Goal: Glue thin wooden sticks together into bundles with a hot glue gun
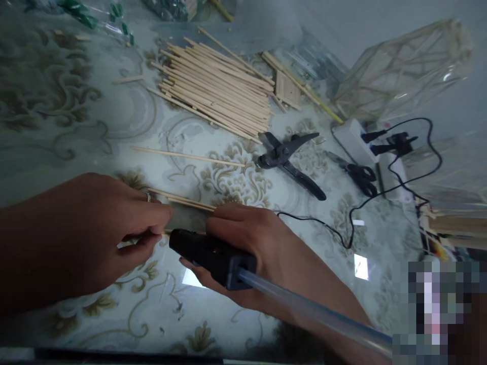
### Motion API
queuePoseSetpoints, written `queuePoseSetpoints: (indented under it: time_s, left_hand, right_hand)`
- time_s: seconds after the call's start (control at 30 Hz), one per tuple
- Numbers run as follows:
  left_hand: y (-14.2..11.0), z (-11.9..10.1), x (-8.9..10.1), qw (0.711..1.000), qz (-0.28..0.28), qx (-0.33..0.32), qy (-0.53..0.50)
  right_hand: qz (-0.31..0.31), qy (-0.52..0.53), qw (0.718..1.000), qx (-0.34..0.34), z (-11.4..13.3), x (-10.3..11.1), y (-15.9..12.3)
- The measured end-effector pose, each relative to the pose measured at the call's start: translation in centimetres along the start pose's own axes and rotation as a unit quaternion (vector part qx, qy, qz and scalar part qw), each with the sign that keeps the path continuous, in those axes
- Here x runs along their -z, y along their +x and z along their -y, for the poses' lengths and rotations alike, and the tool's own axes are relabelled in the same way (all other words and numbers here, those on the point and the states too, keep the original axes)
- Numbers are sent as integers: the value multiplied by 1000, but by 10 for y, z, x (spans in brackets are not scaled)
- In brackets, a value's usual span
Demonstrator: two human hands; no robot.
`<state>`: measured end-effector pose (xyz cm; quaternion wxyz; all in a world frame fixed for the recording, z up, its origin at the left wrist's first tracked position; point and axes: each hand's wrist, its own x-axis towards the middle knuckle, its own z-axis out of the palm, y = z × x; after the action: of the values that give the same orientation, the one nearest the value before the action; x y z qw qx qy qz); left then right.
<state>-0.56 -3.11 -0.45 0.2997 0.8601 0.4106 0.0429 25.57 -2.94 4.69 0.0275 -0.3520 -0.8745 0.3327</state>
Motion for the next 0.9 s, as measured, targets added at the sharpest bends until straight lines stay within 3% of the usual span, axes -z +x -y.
queuePoseSetpoints:
  time_s: [0.07, 0.17, 0.67, 0.9]
  left_hand:
    - [6, -9, 7, 998, 51, 39, 20]
    - [11, -19, 13, 995, 74, 56, 35]
    - [0, -11, 2, 999, -26, 15, 15]
    - [0, -9, -2, 1000, -28, 5, 4]
  right_hand:
    - [10, -2, 1000, -8, 0, 1, -1]
    - [12, 0, 1000, -12, -2, 2, -3]
    - [-14, -11, 1000, -17, -16, -1, -19]
    - [-5, -39, 999, -24, -16, 4, -21]
